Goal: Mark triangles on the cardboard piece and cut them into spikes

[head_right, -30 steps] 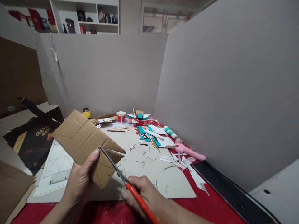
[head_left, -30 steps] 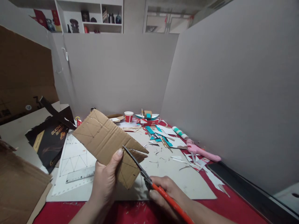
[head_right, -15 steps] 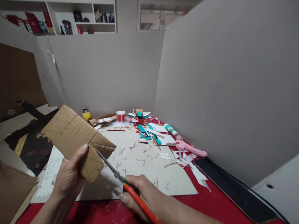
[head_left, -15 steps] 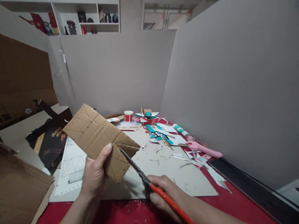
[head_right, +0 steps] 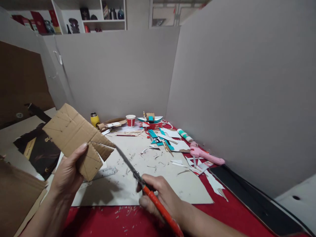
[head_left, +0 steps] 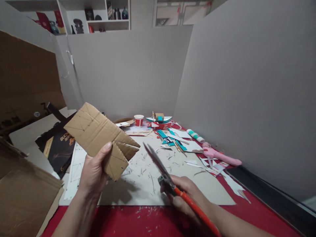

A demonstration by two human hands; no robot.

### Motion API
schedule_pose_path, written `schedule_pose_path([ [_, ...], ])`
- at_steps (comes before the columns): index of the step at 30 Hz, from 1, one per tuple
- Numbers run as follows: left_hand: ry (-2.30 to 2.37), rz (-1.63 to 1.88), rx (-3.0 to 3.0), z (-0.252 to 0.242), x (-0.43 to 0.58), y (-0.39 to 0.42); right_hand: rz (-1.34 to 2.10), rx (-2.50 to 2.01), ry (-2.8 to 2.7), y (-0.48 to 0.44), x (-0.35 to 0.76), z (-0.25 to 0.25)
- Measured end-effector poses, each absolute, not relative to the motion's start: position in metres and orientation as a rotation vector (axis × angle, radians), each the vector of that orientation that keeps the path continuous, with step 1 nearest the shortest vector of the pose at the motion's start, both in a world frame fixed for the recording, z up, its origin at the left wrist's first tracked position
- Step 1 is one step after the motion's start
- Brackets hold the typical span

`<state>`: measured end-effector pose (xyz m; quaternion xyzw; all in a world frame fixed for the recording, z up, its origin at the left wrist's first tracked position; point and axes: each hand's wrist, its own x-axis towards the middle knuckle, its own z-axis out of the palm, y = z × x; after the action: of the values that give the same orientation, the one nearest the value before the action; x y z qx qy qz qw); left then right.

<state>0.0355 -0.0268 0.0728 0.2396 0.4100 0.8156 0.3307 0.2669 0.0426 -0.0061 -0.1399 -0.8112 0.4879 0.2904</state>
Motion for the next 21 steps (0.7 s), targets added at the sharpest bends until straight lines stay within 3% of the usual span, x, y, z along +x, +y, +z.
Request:
schedule_pose_path([
  [10,1.051,1.863,0.716,0.041,0.084,-0.022,1.488,-0.539,-1.383,0.035,0.251,0.003],
  [21,1.065,1.796,0.577,0.037,0.097,-0.023,1.572,-0.424,-1.332,0.034,0.248,-0.005],
])
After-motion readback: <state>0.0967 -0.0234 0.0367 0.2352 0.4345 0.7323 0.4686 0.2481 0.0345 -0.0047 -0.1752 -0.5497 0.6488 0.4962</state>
